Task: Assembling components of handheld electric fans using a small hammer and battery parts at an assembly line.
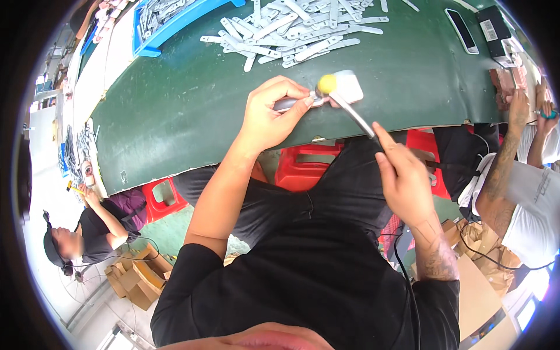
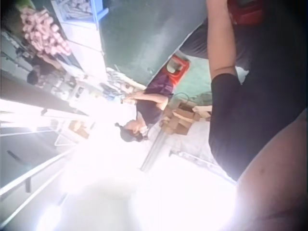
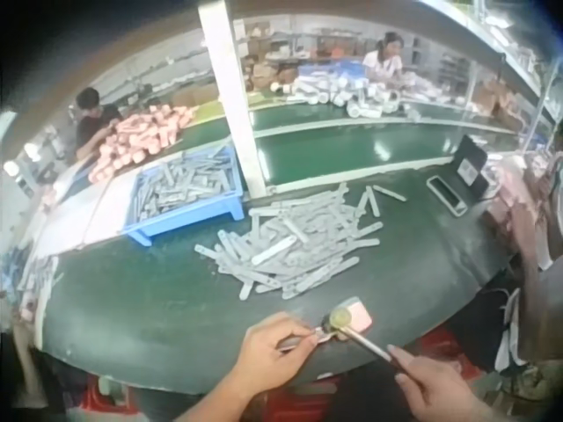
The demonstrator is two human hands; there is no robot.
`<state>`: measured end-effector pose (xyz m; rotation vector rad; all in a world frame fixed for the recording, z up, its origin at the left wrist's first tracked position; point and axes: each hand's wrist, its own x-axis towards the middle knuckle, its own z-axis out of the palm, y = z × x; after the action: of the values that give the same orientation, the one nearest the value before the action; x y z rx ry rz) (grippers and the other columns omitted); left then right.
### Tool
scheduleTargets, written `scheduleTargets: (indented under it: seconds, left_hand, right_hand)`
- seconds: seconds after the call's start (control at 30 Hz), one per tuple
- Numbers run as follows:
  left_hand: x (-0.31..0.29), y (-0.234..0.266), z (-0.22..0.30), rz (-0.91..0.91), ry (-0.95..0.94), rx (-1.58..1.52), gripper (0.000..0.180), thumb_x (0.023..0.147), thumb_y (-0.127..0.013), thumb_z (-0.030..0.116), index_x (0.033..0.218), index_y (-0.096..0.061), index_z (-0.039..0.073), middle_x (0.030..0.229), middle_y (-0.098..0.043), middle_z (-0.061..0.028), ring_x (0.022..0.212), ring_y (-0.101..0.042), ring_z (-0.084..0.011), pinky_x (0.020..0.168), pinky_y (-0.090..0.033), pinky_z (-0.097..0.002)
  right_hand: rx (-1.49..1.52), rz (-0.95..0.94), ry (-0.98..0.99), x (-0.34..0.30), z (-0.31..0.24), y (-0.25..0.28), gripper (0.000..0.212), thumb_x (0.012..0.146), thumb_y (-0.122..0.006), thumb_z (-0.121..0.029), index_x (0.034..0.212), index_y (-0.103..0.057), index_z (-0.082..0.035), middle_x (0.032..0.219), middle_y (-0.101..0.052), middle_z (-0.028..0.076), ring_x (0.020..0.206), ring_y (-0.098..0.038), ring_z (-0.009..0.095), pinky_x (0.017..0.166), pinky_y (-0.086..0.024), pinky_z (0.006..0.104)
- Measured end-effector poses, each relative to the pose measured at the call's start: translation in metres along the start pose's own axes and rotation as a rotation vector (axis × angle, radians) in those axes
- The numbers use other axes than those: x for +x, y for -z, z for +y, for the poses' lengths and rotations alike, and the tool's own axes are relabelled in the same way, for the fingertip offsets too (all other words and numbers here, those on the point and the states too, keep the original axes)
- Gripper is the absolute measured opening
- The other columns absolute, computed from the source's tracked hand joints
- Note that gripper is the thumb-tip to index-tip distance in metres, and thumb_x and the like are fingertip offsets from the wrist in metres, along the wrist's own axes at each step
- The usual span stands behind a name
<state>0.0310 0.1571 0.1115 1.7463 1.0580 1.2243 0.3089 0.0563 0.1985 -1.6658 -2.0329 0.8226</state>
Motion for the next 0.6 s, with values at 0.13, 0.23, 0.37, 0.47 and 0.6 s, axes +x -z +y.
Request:
scheduleTargets:
  seconds: [0.13,0.23,0.37,0.47,0.6]
  left_hand:
    - [-0.002,0.005,-0.002,-0.001,-0.005,0.017,0.008,0.09,-0.083,0.004,0.093,-0.076,0.003,0.093,-0.075,-0.0102,0.083,-0.074,-0.0265,0.074,-0.057,-0.0364]
    - [0.001,0.0,0.002,0.005,0.002,-0.02,0.008,0.09,-0.083,0.005,0.092,-0.076,0.002,0.092,-0.075,-0.0104,0.083,-0.074,-0.0263,0.074,-0.057,-0.0369]
    - [-0.001,0.006,0.002,-0.019,0.035,0.028,0.018,0.089,-0.086,0.008,0.104,-0.078,0.004,0.097,-0.076,-0.0115,0.086,-0.075,-0.0268,0.076,-0.058,-0.0364]
    - [-0.007,0.009,0.01,0.037,0.144,-0.08,0.038,0.084,-0.092,0.014,0.119,-0.076,0.007,0.105,-0.077,-0.0124,0.091,-0.075,-0.0287,0.082,-0.059,-0.0378]
    - [-0.022,0.04,0.006,0.032,-0.014,0.275,0.044,0.077,-0.096,0.018,0.116,-0.077,0.007,0.104,-0.078,-0.0113,0.1,-0.073,-0.0323,0.093,-0.057,-0.0432]
  right_hand:
    - [0.058,-0.007,-0.08,0.003,-0.005,0.005,0.046,0.108,-0.062,-0.005,0.155,-0.061,-0.005,0.129,-0.073,0.025,0.1,-0.074,0.033,0.093,-0.056,0.0378]
    - [0.024,0.153,0.072,0.002,0.004,-0.008,0.046,0.108,-0.063,-0.005,0.155,-0.061,-0.006,0.125,-0.074,0.025,0.103,-0.075,0.034,0.094,-0.057,0.0391]
    - [0.022,0.028,-0.021,0.0,0.002,-0.011,0.046,0.109,-0.063,-0.006,0.155,-0.061,-0.006,0.129,-0.074,0.024,0.112,-0.074,0.039,0.1,-0.056,0.0387]
    - [0.019,0.065,0.006,0.001,0.007,-0.009,0.047,0.108,-0.064,-0.007,0.155,-0.061,-0.007,0.13,-0.074,0.024,0.114,-0.074,0.037,0.101,-0.056,0.0383]
    - [0.122,0.234,0.017,0.01,0.018,-0.006,0.049,0.106,-0.069,-0.011,0.154,-0.061,-0.004,0.135,-0.074,0.023,0.118,-0.074,0.026,0.1,-0.055,0.0377]
